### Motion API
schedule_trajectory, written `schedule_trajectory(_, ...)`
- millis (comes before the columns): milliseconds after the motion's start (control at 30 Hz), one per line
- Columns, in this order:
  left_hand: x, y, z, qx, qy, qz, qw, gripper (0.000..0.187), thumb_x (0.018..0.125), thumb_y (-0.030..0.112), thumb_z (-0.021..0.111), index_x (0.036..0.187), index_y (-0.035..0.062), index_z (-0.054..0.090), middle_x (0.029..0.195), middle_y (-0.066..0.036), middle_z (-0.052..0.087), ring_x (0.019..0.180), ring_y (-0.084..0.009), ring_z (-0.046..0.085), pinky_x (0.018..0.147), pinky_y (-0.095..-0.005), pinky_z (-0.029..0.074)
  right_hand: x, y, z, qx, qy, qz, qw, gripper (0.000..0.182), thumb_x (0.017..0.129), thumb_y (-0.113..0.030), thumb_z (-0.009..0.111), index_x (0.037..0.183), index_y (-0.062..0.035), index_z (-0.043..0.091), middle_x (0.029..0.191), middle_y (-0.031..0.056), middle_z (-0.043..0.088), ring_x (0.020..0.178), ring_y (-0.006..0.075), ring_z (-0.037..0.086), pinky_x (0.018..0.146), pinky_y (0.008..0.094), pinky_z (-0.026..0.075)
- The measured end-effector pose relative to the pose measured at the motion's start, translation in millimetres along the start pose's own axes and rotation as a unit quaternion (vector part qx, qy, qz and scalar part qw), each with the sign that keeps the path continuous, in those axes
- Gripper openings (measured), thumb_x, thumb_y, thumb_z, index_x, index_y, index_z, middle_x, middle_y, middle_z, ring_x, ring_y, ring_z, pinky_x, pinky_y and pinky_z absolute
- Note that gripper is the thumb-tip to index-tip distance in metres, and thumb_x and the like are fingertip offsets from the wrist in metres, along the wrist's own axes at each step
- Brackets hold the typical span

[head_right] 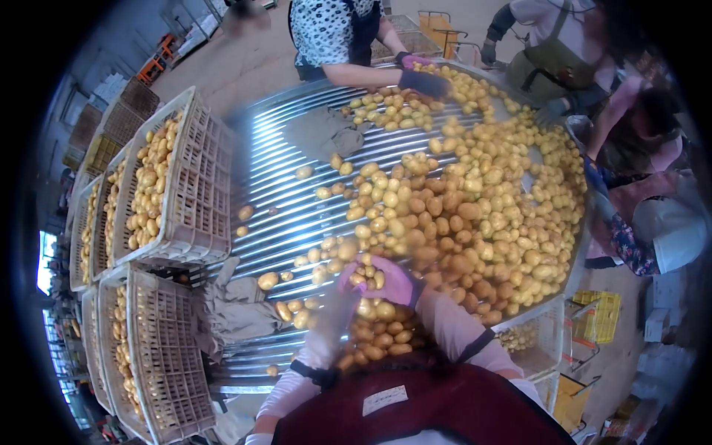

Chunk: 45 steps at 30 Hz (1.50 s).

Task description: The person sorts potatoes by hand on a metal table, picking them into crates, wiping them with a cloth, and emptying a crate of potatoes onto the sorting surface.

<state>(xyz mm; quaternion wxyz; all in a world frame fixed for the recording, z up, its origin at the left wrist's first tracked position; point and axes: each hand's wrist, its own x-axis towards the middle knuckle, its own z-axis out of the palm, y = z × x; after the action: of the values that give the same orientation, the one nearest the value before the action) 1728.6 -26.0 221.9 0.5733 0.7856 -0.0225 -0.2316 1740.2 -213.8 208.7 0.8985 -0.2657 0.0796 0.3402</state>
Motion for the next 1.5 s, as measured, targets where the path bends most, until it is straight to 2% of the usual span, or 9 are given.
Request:
schedule_trajectory(167, 1, 21, 13, 0.180, 0.071, 0.262, 0.946, 0.063, 0.086, 0.022, 0.077, 0.142, 0.0069, 0.051, 0.120, -0.016, 0.060, 0.107, -0.0318, 0.060, 0.088, -0.0401, 0.051, -19, 6, -2, -0.034, -0.059, -0.137, 0.988, 0.056, 0.084, 0.001, 0.071, 0.135, -0.0014, 0.049, 0.131, 0.0077, 0.059, 0.115, 0.0216, 0.061, 0.096, 0.0350, 0.053)
schedule_trajectory(400, -13, 46, 31, 0.253, 0.063, 0.390, 0.883, 0.061, 0.088, 0.018, 0.072, 0.143, 0.0076, 0.049, 0.130, -0.018, 0.053, 0.100, -0.0312, 0.059, 0.085, -0.0402, 0.051, -93, 1, 28, -0.391, 0.068, -0.395, 0.828, 0.058, 0.084, 0.002, 0.074, 0.136, -0.0042, 0.047, 0.136, 0.0127, 0.058, 0.116, 0.0220, 0.062, 0.098, 0.0332, 0.050)
schedule_trajectory(500, -32, 73, 44, 0.122, 0.059, 0.285, 0.949, 0.055, 0.086, 0.014, 0.070, 0.138, 0.0072, 0.054, 0.126, -0.016, 0.054, 0.090, -0.0289, 0.059, 0.078, -0.0398, 0.052, -104, 21, 4, -0.311, 0.100, -0.459, 0.826, 0.059, 0.086, 0.002, 0.070, 0.138, -0.0056, 0.044, 0.136, 0.0147, 0.057, 0.118, 0.0258, 0.061, 0.101, 0.0393, 0.050)
schedule_trajectory(600, -36, 76, 65, 0.283, 0.034, 0.449, 0.847, 0.053, 0.083, 0.015, 0.073, 0.133, 0.0073, 0.057, 0.116, -0.014, 0.056, 0.086, -0.0281, 0.058, 0.076, -0.0406, 0.051, -109, 32, -7, -0.255, 0.134, -0.489, 0.824, 0.051, 0.094, -0.011, 0.064, 0.140, -0.0067, 0.043, 0.135, 0.0170, 0.056, 0.117, 0.0316, 0.061, 0.097, 0.0456, 0.053)
schedule_trajectory(667, -43, 83, 80, 0.336, -0.018, 0.458, 0.823, 0.048, 0.084, 0.021, 0.072, 0.128, 0.0083, 0.060, 0.109, -0.013, 0.058, 0.087, -0.0295, 0.058, 0.077, -0.0416, 0.049, -98, 33, -24, 0.290, 0.019, -0.304, 0.907, 0.049, 0.103, -0.040, 0.042, 0.138, -0.0058, 0.045, 0.127, 0.0175, 0.059, 0.104, 0.0350, 0.064, 0.081, 0.0470, 0.059)
schedule_trajectory(967, -49, 84, 104, 0.419, -0.062, 0.467, 0.776, 0.039, 0.093, 0.032, 0.062, 0.124, 0.0097, 0.062, 0.095, -0.013, 0.060, 0.087, -0.0315, 0.059, 0.073, -0.0434, 0.047, -125, 40, -18, 0.258, -0.088, -0.330, 0.904, 0.041, 0.106, -0.030, 0.039, 0.139, -0.0068, 0.048, 0.124, 0.0129, 0.063, 0.111, 0.0249, 0.065, 0.093, 0.0401, 0.055)
schedule_trajectory(1100, -47, 49, 117, 0.212, -0.153, 0.333, 0.906, 0.038, 0.097, 0.036, 0.055, 0.124, 0.0098, 0.061, 0.096, -0.013, 0.065, 0.086, -0.0305, 0.063, 0.072, -0.0433, 0.049, -135, 57, -30, 0.164, -0.071, -0.347, 0.921, 0.044, 0.106, -0.035, 0.038, 0.140, -0.0075, 0.047, 0.122, 0.0118, 0.063, 0.110, 0.0223, 0.064, 0.088, 0.0331, 0.056)
schedule_trajectory(1233, -49, 80, 118, 0.483, -0.102, 0.395, 0.775, 0.035, 0.096, 0.037, 0.056, 0.119, 0.0108, 0.060, 0.090, -0.008, 0.069, 0.081, -0.0263, 0.068, 0.066, -0.0413, 0.052, -132, 48, 4, 0.139, -0.013, -0.371, 0.918, 0.044, 0.106, -0.032, 0.038, 0.139, -0.0041, 0.046, 0.123, 0.0115, 0.061, 0.109, 0.0227, 0.062, 0.093, 0.0340, 0.052)
schedule_trajectory(1500, -47, 87, 123, 0.479, -0.072, 0.386, 0.785, 0.020, 0.088, 0.037, 0.066, 0.096, 0.0186, 0.063, 0.074, -0.004, 0.068, 0.063, -0.0237, 0.067, 0.052, -0.0399, 0.048, -129, 52, 12, 0.235, 0.022, -0.338, 0.911, 0.023, 0.102, -0.024, 0.049, 0.114, -0.0046, 0.054, 0.109, 0.0104, 0.061, 0.099, 0.0251, 0.063, 0.094, 0.0409, 0.051)
